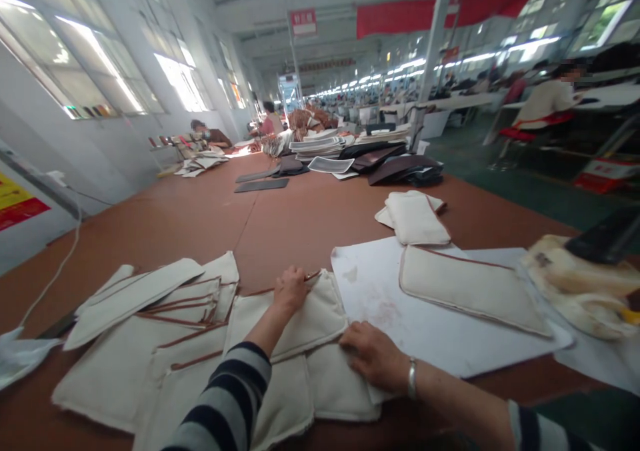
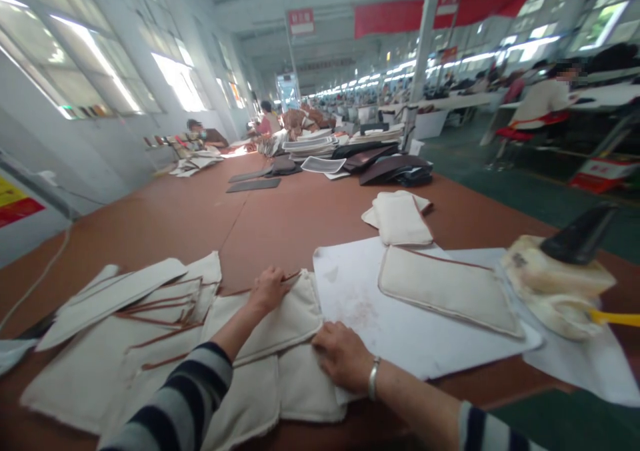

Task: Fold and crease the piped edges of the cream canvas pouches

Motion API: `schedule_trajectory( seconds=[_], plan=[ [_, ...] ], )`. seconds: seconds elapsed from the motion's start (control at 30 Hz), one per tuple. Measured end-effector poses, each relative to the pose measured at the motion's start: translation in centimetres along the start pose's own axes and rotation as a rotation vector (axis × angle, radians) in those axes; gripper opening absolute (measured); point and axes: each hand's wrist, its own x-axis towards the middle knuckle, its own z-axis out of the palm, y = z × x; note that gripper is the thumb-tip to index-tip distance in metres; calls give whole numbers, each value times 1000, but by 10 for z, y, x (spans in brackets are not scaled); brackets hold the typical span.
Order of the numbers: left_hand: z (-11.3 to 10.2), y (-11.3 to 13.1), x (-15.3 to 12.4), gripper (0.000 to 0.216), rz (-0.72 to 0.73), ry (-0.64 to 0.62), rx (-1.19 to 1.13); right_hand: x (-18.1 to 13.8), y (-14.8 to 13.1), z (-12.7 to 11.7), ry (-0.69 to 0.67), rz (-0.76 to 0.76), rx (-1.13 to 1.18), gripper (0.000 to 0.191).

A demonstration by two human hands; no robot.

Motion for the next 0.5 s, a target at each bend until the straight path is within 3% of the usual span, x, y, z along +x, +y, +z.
schedule_trajectory(
  seconds=[0.13, 0.27, 0.4, 0.5],
  plan=[
    [-19, -1, -20, 29, 91, 87, -55, 3, 12, 0, 4, 9, 63, 28],
    [-63, 2, -44, 22, 177, 181, -195, 5, 11, -11, 21, 14, 176, 25],
    [-132, 4, -86, 16, 305, 183, -417, 7, -5, -58, 197, 45, 296, 17],
    [-172, 5, -126, 15, 395, -5, -657, 3, -34, -111, 443, 30, 368, 19]
  ],
)
